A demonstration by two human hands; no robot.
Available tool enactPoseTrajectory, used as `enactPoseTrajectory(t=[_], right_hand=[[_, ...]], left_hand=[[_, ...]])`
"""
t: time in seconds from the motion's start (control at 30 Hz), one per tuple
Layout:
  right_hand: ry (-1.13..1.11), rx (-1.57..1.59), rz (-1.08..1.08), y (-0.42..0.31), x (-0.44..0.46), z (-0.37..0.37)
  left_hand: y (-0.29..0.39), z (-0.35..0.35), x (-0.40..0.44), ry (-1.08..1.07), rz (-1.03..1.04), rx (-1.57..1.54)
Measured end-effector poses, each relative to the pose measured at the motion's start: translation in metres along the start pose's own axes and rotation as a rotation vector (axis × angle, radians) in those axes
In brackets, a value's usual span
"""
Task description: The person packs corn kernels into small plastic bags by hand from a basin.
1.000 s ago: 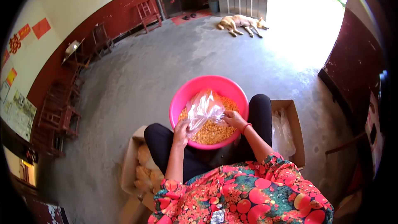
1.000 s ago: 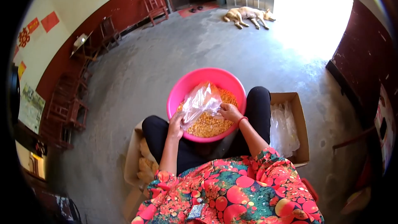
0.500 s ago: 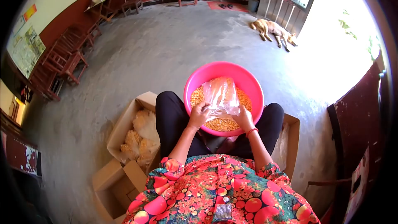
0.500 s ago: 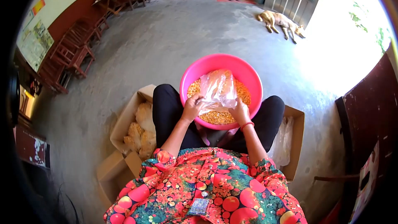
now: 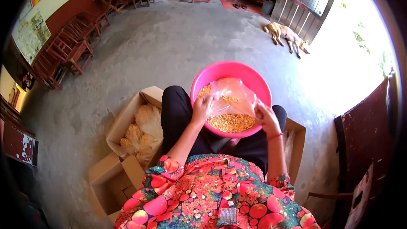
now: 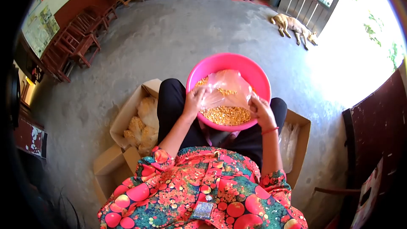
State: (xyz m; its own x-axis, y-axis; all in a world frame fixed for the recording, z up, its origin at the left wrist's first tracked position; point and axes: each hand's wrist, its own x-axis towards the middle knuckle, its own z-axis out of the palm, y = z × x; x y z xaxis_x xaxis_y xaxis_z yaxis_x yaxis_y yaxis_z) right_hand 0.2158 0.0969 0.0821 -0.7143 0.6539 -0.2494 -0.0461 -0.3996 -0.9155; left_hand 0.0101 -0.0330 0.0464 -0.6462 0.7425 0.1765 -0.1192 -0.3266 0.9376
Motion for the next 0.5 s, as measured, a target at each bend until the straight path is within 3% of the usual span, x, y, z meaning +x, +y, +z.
enactPoseTrajectory(t=[0.13, 0.27, 0.33, 0.4, 0.5], right_hand=[[-0.093, -0.023, -0.087, -0.037, -0.023, 0.017], [-0.131, 0.04, -0.14, -0.055, -0.036, 0.034], [-0.174, 0.098, -0.204, -0.059, -0.041, 0.039], [-0.184, 0.085, -0.222, -0.063, -0.045, 0.04], [-0.145, 0.075, -0.28, -0.063, -0.049, 0.037]], left_hand=[[0.031, 0.02, 0.019, 0.024, 0.057, -0.1], [0.062, 0.03, 0.029, 0.007, -0.048, -0.298], [0.07, 0.031, 0.031, -0.008, -0.209, -0.453], [0.076, 0.024, 0.03, -0.042, -0.245, -0.44], [0.083, 0.017, 0.025, -0.321, -0.298, -0.548]])
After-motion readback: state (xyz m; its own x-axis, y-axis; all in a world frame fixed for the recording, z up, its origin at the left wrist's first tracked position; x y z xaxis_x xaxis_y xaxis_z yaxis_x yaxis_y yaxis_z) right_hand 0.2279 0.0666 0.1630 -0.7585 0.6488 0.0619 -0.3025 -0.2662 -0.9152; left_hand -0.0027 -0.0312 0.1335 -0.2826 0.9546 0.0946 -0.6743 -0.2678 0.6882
